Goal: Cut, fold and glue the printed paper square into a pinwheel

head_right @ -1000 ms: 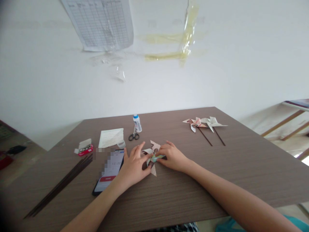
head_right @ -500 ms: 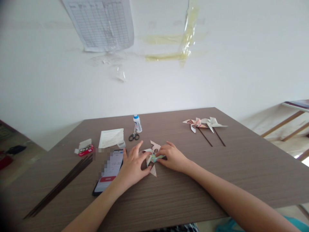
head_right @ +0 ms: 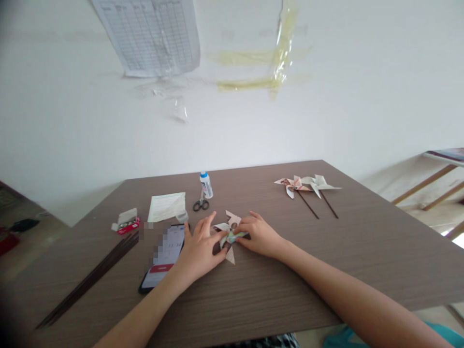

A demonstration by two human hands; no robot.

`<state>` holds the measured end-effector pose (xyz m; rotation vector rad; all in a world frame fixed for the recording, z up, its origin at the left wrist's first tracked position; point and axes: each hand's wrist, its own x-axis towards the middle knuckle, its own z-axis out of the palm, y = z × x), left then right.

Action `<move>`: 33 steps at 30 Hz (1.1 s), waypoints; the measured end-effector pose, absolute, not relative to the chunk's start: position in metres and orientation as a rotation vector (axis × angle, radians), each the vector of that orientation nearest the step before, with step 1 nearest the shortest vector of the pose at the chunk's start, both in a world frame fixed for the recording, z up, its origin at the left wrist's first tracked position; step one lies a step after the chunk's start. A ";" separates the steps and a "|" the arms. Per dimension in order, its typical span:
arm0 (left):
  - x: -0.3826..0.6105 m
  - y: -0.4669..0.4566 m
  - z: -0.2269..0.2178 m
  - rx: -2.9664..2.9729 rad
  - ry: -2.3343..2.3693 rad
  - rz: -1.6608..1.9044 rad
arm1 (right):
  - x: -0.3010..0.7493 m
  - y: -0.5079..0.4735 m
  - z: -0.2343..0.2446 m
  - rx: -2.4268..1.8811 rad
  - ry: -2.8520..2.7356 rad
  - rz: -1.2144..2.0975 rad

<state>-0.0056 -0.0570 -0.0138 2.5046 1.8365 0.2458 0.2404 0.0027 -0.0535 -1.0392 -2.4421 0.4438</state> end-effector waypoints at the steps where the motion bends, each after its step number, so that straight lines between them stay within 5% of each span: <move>1: -0.006 -0.057 -0.014 2.511 1.830 0.242 | 0.240 0.003 -0.054 -1.039 -2.440 0.443; 33: -0.005 -0.060 -0.009 2.474 1.785 0.327 | 0.240 0.005 -0.056 -1.008 -2.449 0.409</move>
